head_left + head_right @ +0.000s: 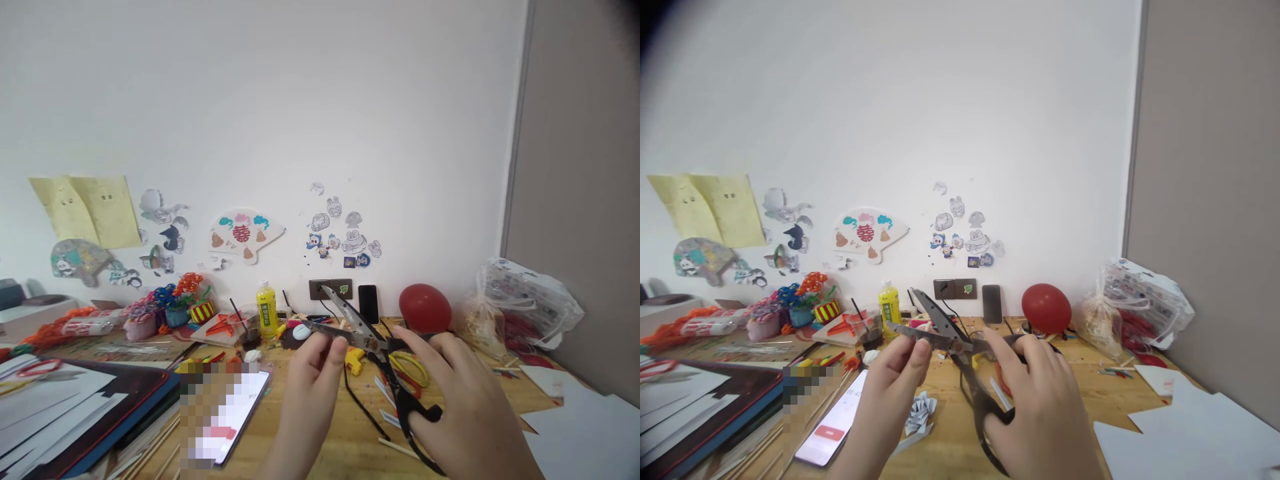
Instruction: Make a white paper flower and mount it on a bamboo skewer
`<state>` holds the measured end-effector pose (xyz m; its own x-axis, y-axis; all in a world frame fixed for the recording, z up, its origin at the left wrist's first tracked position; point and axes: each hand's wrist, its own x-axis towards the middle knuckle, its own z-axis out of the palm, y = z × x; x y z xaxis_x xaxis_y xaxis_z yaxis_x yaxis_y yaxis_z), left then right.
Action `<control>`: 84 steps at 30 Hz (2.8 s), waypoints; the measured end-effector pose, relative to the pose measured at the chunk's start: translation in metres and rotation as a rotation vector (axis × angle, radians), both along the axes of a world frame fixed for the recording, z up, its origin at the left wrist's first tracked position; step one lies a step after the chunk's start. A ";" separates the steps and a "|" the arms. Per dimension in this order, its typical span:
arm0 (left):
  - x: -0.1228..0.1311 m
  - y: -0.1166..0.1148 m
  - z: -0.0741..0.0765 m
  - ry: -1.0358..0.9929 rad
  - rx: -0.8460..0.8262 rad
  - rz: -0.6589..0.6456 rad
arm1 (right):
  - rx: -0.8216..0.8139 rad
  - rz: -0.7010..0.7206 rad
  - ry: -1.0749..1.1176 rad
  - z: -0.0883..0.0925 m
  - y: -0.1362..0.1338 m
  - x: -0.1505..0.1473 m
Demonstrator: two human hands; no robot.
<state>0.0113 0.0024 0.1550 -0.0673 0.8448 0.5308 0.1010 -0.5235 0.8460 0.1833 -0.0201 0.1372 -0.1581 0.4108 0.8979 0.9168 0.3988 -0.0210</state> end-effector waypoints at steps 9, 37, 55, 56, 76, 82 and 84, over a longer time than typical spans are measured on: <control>0.003 -0.013 0.010 0.036 -0.037 0.087 | 0.134 -0.053 -0.052 0.000 -0.005 0.001; 0.011 0.017 -0.002 0.183 -0.043 0.041 | 0.057 -0.238 -0.107 -0.005 0.010 0.003; 0.007 0.007 0.008 0.157 -0.056 -0.009 | 0.010 -0.242 -0.101 -0.004 0.017 0.016; 0.007 0.006 0.009 0.127 -0.058 -0.004 | -0.008 -0.239 -0.084 -0.003 0.018 0.018; 0.011 0.004 0.002 0.082 -0.143 -0.052 | -0.061 -0.100 -0.054 0.000 0.013 0.009; 0.009 0.003 0.007 0.186 -0.095 0.062 | -0.005 -0.117 -0.085 -0.001 0.011 0.007; 0.009 0.003 0.008 0.224 -0.074 0.081 | -0.002 -0.127 -0.099 -0.003 0.011 0.007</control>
